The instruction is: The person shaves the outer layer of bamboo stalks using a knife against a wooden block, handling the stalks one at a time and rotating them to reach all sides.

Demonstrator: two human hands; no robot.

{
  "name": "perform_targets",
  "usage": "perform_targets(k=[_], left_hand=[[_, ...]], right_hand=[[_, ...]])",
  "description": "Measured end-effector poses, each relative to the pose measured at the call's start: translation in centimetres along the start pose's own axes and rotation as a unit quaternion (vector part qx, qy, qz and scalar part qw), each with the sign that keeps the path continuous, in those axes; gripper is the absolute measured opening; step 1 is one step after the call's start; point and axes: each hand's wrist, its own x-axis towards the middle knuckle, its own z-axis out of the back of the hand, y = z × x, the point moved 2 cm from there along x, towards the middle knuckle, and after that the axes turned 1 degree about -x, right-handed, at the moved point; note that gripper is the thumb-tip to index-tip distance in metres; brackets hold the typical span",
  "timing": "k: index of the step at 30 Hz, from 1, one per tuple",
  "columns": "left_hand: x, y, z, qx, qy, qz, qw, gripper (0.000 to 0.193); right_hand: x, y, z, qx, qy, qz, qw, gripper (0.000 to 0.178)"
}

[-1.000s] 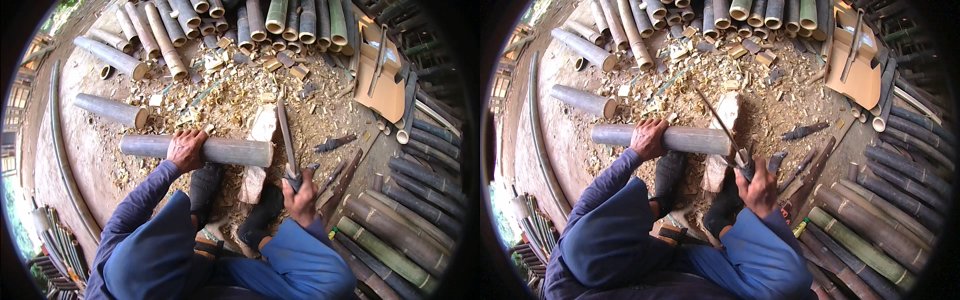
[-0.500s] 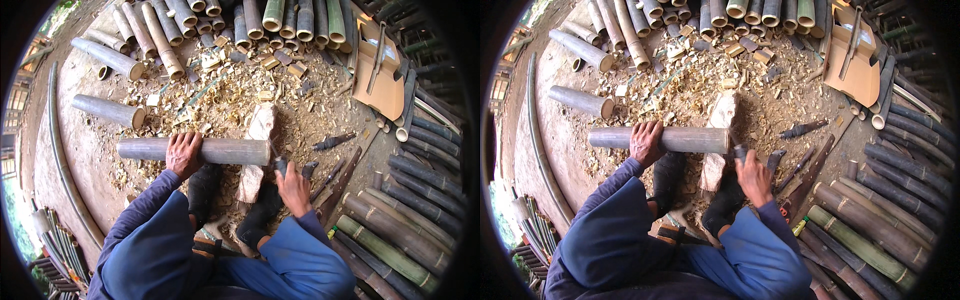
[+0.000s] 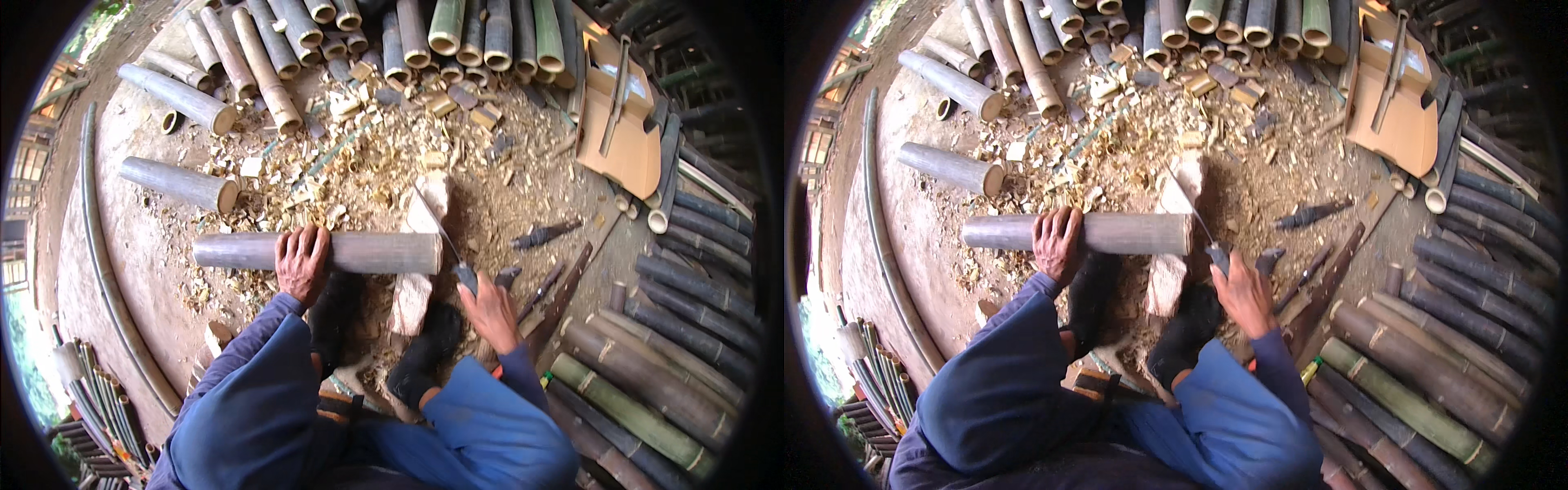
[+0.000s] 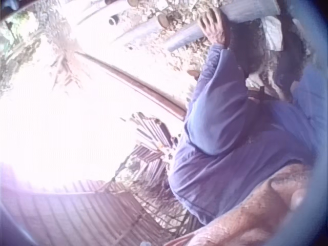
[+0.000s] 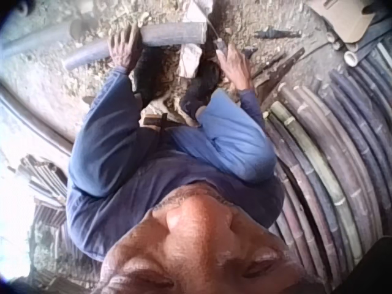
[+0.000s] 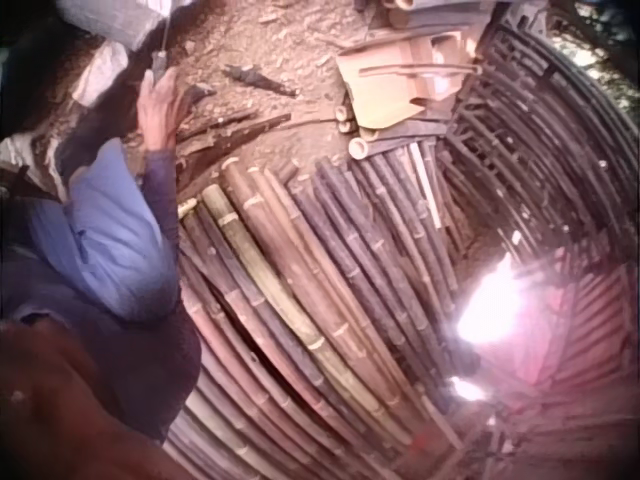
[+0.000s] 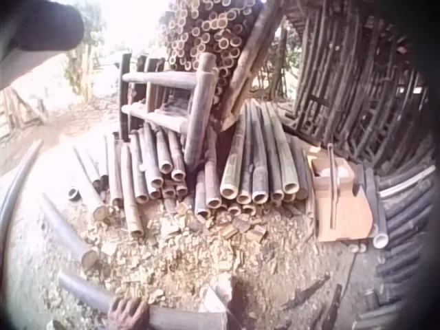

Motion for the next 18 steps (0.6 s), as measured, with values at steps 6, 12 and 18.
perform_targets(k=[6, 12, 18], left_hand=[[1.6, -0.3, 4.4, -0.087, 0.097, 0.021, 0.991, 0.08], [-5.1, 0.0, 5.1, -0.281, 0.278, 0.153, 0.906, 0.059], [-7.3, 1.4, -2.5, -0.765, -0.025, 0.546, 0.341, 0.043]], right_hand=[[-1.1, 4.1, 4.0, 0.184, -0.059, -0.021, 0.981, 0.036], [-3.8, -0.8, -2.2, 0.245, -0.082, -0.089, 0.962, 0.039], [-3.1, -0.7, -2.8, 0.441, -0.028, -0.237, 0.865, 0.031]])
